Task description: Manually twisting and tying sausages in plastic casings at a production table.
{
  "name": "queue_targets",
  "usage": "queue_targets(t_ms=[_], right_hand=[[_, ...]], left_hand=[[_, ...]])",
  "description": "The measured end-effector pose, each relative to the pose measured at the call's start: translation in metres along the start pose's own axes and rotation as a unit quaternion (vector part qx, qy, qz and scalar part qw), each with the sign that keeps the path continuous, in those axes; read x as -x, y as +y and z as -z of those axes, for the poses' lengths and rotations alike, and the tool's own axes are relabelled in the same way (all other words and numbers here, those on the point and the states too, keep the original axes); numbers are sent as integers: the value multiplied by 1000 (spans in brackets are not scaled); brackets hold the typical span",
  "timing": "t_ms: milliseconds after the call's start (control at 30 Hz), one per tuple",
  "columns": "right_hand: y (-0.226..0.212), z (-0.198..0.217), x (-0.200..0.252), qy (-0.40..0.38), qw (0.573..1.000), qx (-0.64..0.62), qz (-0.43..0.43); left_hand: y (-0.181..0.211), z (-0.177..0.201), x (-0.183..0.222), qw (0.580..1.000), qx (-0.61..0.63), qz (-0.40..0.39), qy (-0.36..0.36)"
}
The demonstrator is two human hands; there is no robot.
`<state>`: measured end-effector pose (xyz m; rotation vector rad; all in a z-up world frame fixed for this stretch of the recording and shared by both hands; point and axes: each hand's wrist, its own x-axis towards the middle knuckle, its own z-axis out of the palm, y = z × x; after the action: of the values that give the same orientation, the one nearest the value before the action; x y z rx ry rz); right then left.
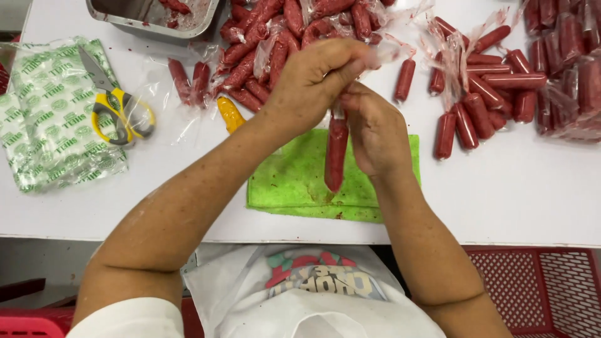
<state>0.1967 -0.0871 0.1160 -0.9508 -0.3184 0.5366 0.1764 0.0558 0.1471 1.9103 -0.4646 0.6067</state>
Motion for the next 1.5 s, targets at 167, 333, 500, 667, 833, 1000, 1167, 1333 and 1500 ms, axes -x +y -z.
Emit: queue_targets(t_ms=[167, 333, 500, 667, 833, 1000, 1167, 1333, 1500], right_hand=[[-2, -5, 45, -27, 974, 223, -37], [-18, 5, 68, -258, 877, 385, 128], [1, 35, 76, -227, 565, 682, 404], [54, 47, 100, -372, 596, 627, 337], [-12, 20, 103, -490, 734, 444, 155], [-43, 8, 121, -457, 879, 130, -52], [20, 23, 133, -177, 970, -106, -124], [66, 13, 103, -24, 995, -82, -54], [49, -16, 73, 56, 924, 267, 268]], left_hand=[[42, -7, 24, 879, 442, 172, 57], [98, 30, 53, 949, 274, 156, 25], [74, 31, 141, 794, 354, 494, 17], [57, -50, 229, 612, 510, 603, 17], [85, -8, 211, 782, 342, 508, -118], [114, 26, 148, 972, -148, -92, -158], [67, -39, 183, 996, -42, 67, 43], [53, -85, 188, 885, 331, 303, 123], [40, -44, 149, 978, 6, 155, 141]])
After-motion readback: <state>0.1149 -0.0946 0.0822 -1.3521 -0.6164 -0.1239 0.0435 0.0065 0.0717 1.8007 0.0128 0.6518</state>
